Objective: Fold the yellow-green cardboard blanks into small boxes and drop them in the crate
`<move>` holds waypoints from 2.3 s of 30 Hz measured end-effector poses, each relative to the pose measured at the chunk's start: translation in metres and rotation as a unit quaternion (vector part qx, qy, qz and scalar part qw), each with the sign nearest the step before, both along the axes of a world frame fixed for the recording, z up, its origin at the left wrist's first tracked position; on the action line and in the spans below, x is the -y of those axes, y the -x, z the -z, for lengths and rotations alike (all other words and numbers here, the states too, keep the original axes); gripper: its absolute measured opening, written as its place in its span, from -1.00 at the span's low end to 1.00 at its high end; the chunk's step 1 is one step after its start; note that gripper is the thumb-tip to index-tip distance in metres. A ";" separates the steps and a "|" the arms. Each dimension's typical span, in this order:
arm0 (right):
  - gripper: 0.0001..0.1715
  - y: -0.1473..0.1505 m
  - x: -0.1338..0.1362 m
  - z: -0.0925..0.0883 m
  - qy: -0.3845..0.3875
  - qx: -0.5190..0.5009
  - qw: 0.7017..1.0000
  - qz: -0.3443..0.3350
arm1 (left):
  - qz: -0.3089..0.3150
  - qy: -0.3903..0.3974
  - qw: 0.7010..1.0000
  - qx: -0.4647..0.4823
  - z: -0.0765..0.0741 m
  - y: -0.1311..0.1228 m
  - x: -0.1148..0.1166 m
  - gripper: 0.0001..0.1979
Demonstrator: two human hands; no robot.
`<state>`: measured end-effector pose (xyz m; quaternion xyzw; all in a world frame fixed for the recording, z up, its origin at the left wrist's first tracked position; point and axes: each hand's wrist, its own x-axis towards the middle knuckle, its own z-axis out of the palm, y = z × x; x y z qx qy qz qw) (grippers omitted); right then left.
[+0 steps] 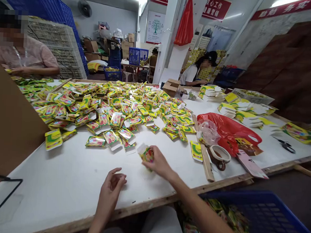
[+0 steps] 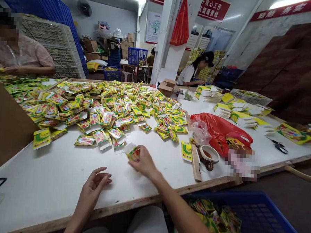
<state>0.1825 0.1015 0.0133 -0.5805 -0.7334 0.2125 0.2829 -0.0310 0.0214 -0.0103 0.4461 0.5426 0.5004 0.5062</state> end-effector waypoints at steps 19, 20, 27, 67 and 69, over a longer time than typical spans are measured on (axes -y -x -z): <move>-0.80 0.068 0.074 0.009 0.104 -0.303 0.946 -0.060 | 0.051 -0.001 0.999 -0.001 -0.008 0.001 0.004 -0.73; -0.80 0.068 0.074 0.009 0.106 -0.305 0.945 -0.057 | 0.049 -0.002 0.999 -0.001 -0.007 0.001 0.004 -0.73; -0.83 0.068 0.071 0.009 0.123 -0.324 0.937 -0.050 | 0.042 0.009 0.999 0.002 -0.010 0.001 0.002 -0.72; -0.87 0.072 0.068 0.005 0.046 -0.350 0.935 -0.046 | 0.009 -0.044 0.999 -0.021 -0.013 0.002 0.004 -0.78; -0.85 0.073 0.067 0.004 0.042 -0.353 0.933 -0.044 | 0.004 -0.053 0.998 -0.019 -0.013 0.002 0.004 -0.79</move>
